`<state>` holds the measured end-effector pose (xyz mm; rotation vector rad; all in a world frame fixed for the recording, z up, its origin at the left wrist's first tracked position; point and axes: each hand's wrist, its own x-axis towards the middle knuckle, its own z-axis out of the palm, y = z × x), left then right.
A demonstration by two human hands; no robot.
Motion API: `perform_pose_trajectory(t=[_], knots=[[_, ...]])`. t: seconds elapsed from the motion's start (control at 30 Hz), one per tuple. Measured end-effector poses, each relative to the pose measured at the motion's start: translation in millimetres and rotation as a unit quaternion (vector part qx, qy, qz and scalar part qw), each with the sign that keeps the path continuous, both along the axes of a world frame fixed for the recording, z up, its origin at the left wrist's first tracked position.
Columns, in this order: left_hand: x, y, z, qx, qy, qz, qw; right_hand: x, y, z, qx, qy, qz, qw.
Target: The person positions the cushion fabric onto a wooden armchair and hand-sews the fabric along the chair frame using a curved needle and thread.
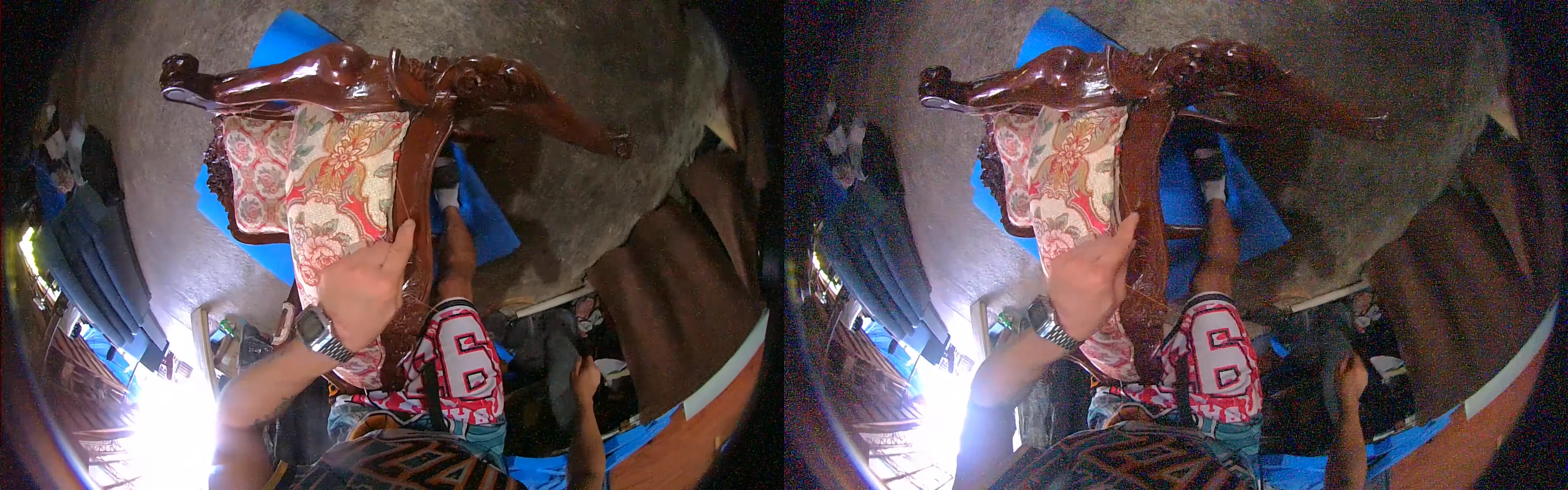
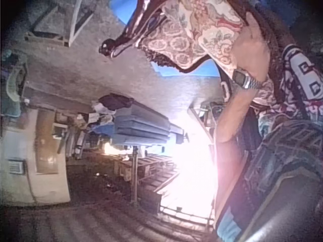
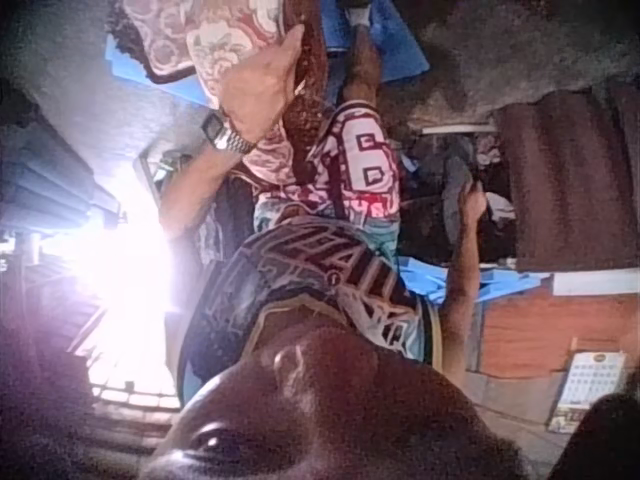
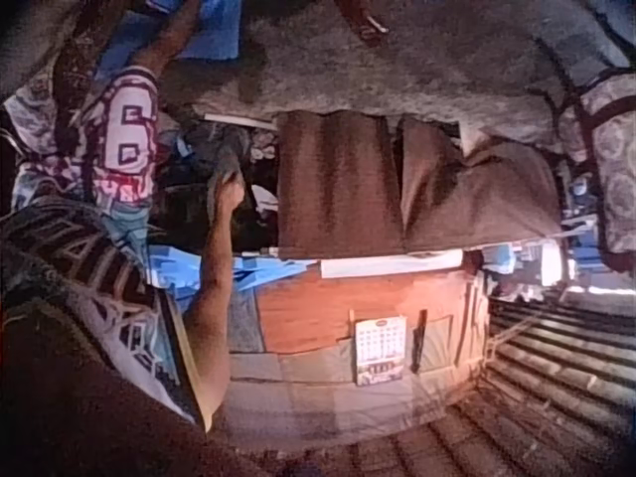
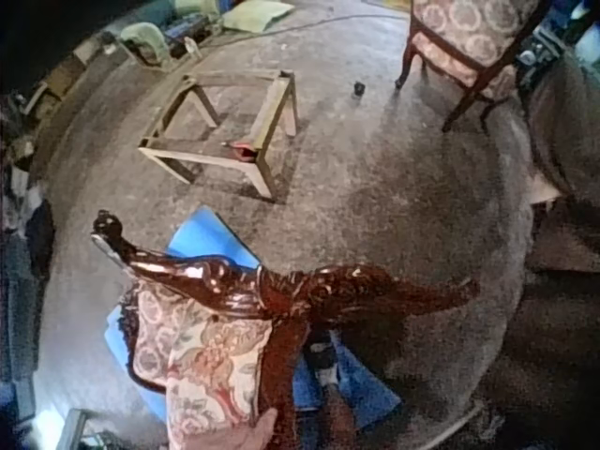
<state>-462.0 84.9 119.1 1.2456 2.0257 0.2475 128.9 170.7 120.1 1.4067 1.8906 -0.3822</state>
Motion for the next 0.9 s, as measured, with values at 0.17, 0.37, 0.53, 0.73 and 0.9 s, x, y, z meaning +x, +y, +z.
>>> perform_pose_trajectory(t=[0.17, 0.37, 0.53, 0.73, 0.9], knots=[[10, -2, 5, 0.033, -0.001, 0.069, 0.997, 27, -20, 6, -0.028, -0.074, -0.017, 0.997], [-22, -10, 17, 0.229, -0.107, 0.059, 0.966, 91, -32, 28, 0.026, -0.111, -0.11, 0.987], [-103, -1, 6, 0.276, 0.032, -0.114, 0.954, 114, 17, 26, 0.216, 0.029, -0.196, 0.956], [-117, 44, -22, 0.166, -0.007, -0.404, 0.9, -137, 25, -39, -0.003, 0.385, -0.449, 0.806], [-114, 76, -26, 0.11, -0.055, -0.53, 0.839, -398, -50, -28, -0.16, 0.525, -0.353, 0.758]])
